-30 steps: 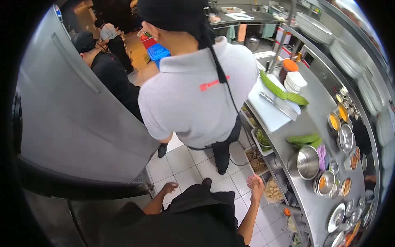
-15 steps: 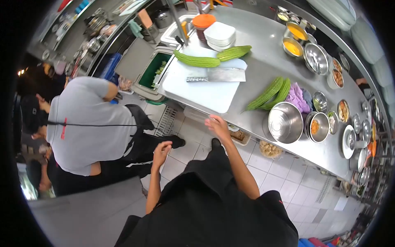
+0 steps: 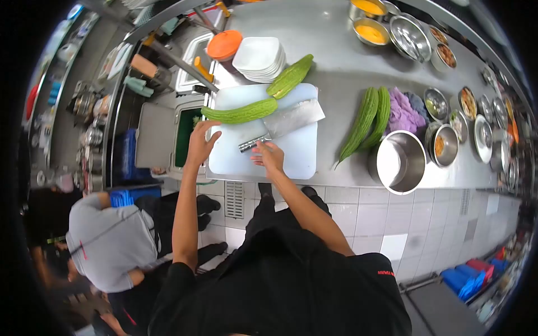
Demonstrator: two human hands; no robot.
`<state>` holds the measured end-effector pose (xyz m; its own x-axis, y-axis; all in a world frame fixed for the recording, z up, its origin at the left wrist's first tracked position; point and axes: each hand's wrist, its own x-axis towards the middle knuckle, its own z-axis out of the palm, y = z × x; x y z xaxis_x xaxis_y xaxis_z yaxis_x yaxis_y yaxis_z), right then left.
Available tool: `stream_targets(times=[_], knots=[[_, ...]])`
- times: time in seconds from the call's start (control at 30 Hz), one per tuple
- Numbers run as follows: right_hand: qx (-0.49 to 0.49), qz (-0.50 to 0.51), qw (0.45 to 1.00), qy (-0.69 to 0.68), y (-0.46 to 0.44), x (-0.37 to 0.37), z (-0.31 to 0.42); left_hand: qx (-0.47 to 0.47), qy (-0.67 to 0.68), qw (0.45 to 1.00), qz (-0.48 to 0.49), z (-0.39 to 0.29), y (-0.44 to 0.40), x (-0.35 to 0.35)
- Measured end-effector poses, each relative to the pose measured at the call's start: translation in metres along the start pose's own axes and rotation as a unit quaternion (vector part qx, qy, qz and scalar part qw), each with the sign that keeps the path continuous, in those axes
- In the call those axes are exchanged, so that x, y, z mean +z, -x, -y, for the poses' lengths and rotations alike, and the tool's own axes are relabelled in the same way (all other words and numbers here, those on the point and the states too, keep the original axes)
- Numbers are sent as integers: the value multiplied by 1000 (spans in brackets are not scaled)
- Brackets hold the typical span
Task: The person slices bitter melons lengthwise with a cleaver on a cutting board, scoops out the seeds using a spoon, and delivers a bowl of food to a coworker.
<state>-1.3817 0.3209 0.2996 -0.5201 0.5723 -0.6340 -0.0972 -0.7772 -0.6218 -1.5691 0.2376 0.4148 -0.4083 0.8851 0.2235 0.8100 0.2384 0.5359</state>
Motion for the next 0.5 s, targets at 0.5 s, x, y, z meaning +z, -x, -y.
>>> stream_targets(times=[0.5], knots=[[-73,-340,895,279,-6,20,-2,168,-51,942,287,71,-97,59]])
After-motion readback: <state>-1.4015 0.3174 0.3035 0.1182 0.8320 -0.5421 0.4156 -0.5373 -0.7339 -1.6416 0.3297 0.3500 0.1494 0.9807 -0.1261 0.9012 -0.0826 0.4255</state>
